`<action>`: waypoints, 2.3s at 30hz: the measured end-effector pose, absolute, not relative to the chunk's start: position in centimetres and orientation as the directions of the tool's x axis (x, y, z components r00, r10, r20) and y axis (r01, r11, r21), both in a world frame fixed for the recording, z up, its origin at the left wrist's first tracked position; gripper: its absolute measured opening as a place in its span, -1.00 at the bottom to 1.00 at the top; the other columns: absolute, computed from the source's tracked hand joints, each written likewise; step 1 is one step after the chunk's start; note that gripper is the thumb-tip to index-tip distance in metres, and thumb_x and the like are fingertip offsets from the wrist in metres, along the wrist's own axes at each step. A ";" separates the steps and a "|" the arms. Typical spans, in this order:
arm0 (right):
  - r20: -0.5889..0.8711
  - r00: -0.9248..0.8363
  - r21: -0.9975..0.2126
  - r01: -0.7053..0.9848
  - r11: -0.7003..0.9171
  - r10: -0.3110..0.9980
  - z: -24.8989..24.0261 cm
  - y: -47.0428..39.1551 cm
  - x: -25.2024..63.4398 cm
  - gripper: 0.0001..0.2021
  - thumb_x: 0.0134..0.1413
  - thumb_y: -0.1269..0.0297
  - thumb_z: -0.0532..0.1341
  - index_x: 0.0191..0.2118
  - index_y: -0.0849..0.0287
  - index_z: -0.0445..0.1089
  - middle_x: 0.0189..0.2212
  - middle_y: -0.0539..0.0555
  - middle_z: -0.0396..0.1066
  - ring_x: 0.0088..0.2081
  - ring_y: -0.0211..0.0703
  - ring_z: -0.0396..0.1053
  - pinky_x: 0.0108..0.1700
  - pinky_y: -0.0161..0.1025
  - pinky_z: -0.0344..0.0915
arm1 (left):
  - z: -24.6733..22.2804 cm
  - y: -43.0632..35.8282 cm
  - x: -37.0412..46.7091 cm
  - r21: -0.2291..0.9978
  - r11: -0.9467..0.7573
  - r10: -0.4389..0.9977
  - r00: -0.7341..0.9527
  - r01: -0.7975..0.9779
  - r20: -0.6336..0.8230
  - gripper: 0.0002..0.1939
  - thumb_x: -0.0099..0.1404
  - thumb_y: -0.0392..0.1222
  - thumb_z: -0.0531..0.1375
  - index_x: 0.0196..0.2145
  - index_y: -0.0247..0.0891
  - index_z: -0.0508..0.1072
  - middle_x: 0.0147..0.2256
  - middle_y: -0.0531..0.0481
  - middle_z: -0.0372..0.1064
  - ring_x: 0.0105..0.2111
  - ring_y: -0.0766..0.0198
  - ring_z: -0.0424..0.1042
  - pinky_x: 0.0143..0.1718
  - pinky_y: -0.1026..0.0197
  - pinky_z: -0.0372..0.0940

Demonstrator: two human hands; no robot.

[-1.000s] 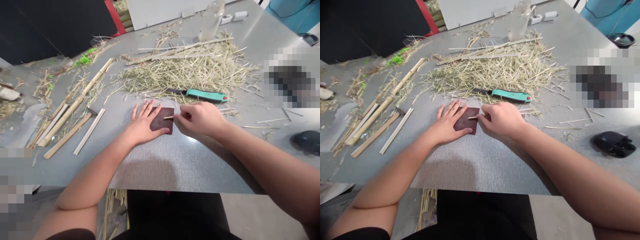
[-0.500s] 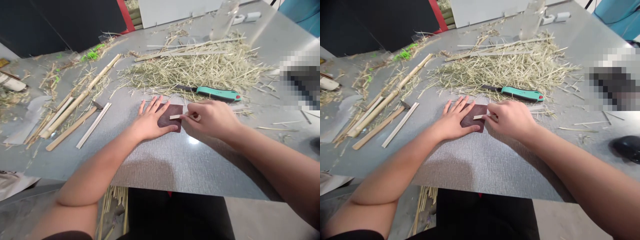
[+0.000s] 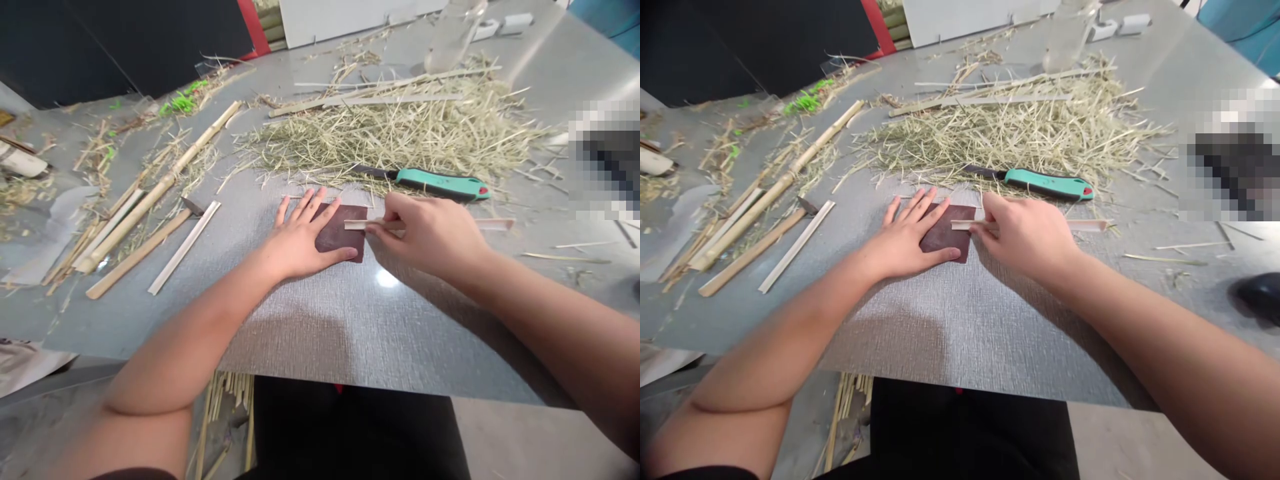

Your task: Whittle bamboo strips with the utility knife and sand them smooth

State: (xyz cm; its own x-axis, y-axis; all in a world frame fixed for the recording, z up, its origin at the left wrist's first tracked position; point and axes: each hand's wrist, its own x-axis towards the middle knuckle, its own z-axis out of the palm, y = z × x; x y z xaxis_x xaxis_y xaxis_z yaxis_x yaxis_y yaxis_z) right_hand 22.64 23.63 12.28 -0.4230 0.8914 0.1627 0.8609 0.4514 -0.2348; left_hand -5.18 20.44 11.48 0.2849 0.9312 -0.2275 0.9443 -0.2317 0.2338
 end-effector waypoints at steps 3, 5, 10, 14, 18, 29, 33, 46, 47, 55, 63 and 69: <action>0.183 -0.386 -0.222 0.880 0.420 0.904 12.4 23.6 22.5 -0.68 0.42 0.02 0.41 -0.21 0.11 0.37 -0.39 0.09 0.49 -0.41 -0.18 0.15 -0.27 -0.17 -0.08 | 11.4 20.5 -5.2 0.250 -0.225 0.933 0.282 0.942 -0.222 0.30 0.50 0.77 0.21 0.86 0.08 -0.10 0.83 -0.01 -0.58 0.83 -0.22 -0.54 0.77 -0.49 -0.66; 0.167 -0.395 -0.205 0.882 0.423 0.904 12.4 23.6 22.4 -0.69 0.43 0.03 0.41 -0.20 0.11 0.37 -0.37 0.09 0.51 -0.40 -0.17 0.18 -0.26 -0.16 -0.09 | 11.4 20.5 -5.1 0.258 -0.223 0.936 0.280 0.940 -0.215 0.29 0.51 0.76 0.21 0.86 0.08 -0.09 0.83 -0.01 -0.58 0.83 -0.19 -0.54 0.77 -0.48 -0.67; 0.127 -0.363 -0.224 0.896 0.383 0.923 12.5 23.4 22.1 -0.69 0.45 0.02 0.42 -0.17 0.11 0.39 -0.31 0.10 0.57 -0.35 -0.13 0.30 -0.25 -0.17 -0.05 | 11.5 20.5 -5.1 0.244 -0.215 0.936 0.271 0.946 -0.227 0.28 0.52 0.75 0.22 0.86 0.07 -0.10 0.83 0.01 -0.59 0.83 -0.21 -0.54 0.77 -0.48 -0.67; 0.166 -0.385 -0.201 0.888 0.413 0.908 12.5 23.5 22.1 -0.72 0.47 0.03 0.36 -0.15 0.12 0.40 -0.27 0.11 0.60 -0.32 -0.11 0.35 -0.26 -0.15 -0.05 | 11.7 20.5 -5.1 0.240 -0.226 0.928 0.284 0.944 -0.243 0.30 0.51 0.81 0.14 0.86 0.09 -0.14 0.83 0.04 -0.62 0.83 -0.19 -0.57 0.77 -0.47 -0.67; 0.181 -0.360 -0.174 0.904 0.390 0.915 12.3 23.6 22.1 -0.72 0.50 0.00 0.34 -0.10 0.13 0.44 -0.27 0.14 0.61 -0.28 -0.07 0.39 -0.26 -0.16 -0.05 | 11.8 20.4 -5.1 0.215 -0.218 0.933 0.268 0.952 -0.240 0.29 0.51 0.81 0.13 0.86 0.10 -0.14 0.83 0.06 -0.60 0.83 -0.14 -0.57 0.78 -0.44 -0.67; 0.099 -0.437 -0.073 0.893 0.445 0.894 12.6 23.3 22.0 -0.65 0.68 0.01 0.10 -0.06 0.13 0.49 -0.18 0.17 0.66 -0.34 -0.11 0.30 -0.25 -0.13 -0.16 | 11.3 20.5 -5.1 0.203 -0.215 0.937 0.261 0.955 -0.231 0.26 0.53 0.80 0.10 0.86 0.11 -0.15 0.83 0.10 -0.61 0.83 -0.06 -0.59 0.78 -0.41 -0.68; 0.042 -0.435 -0.011 0.900 0.436 0.899 12.8 23.3 21.8 -0.57 0.74 0.01 0.00 0.06 0.13 0.54 -0.14 0.19 0.68 -0.38 -0.14 0.25 -0.26 -0.11 -0.20 | 11.4 20.5 -5.0 0.201 -0.217 0.935 0.262 0.955 -0.238 0.26 0.54 0.79 0.10 0.87 0.11 -0.16 0.83 0.11 -0.61 0.83 -0.08 -0.60 0.78 -0.41 -0.69; 0.047 -0.433 -0.028 0.900 0.434 0.900 13.1 22.5 21.5 -0.58 0.71 0.00 0.04 0.03 0.13 0.58 -0.17 0.20 0.66 -0.36 -0.13 0.28 -0.26 -0.11 -0.16 | 11.4 20.6 -5.2 0.220 -0.218 0.933 0.269 0.951 -0.240 0.29 0.51 0.83 0.07 0.87 0.11 -0.18 0.82 0.11 -0.62 0.83 -0.10 -0.60 0.78 -0.44 -0.68; 0.027 -0.443 -0.029 0.896 0.444 0.896 13.1 22.5 21.5 -0.57 0.72 0.00 0.03 0.04 0.13 0.58 -0.19 0.20 0.66 -0.38 -0.13 0.26 -0.26 -0.11 -0.16 | 11.4 20.6 -5.2 0.223 -0.217 0.933 0.269 0.950 -0.238 0.29 0.52 0.83 0.08 0.87 0.11 -0.18 0.82 0.11 -0.62 0.83 -0.11 -0.60 0.78 -0.44 -0.68; 0.006 -0.439 -0.036 0.898 0.438 0.899 13.2 22.5 21.5 -0.56 0.71 -0.02 0.01 0.02 0.13 0.55 -0.21 0.21 0.64 -0.40 -0.13 0.18 -0.25 -0.11 -0.19 | 11.5 20.5 -5.0 0.217 -0.212 0.932 0.264 0.953 -0.248 0.28 0.53 0.80 0.10 0.87 0.09 -0.18 0.83 0.09 -0.62 0.83 -0.07 -0.59 0.78 -0.44 -0.68; 0.038 -0.444 -0.064 0.893 0.445 0.895 13.4 22.0 21.6 -0.58 0.66 -0.02 0.07 -0.06 0.12 0.57 -0.25 0.21 0.62 -0.37 -0.09 0.27 -0.25 -0.11 -0.14 | 11.7 20.5 -5.0 0.240 -0.206 0.933 0.264 0.949 -0.244 0.28 0.52 0.80 0.11 0.87 0.10 -0.16 0.83 0.09 -0.59 0.83 -0.14 -0.57 0.78 -0.41 -0.69; 0.087 -0.385 -0.102 0.914 0.393 0.919 13.5 22.1 21.6 -0.64 0.61 0.00 0.14 -0.14 0.12 0.53 -0.27 0.20 0.60 -0.37 -0.10 0.27 -0.24 -0.12 -0.12 | 11.5 20.5 -5.1 0.241 -0.194 0.939 0.251 0.951 -0.234 0.27 0.52 0.79 0.12 0.86 0.14 -0.15 0.83 0.09 -0.58 0.83 -0.14 -0.56 0.78 -0.40 -0.69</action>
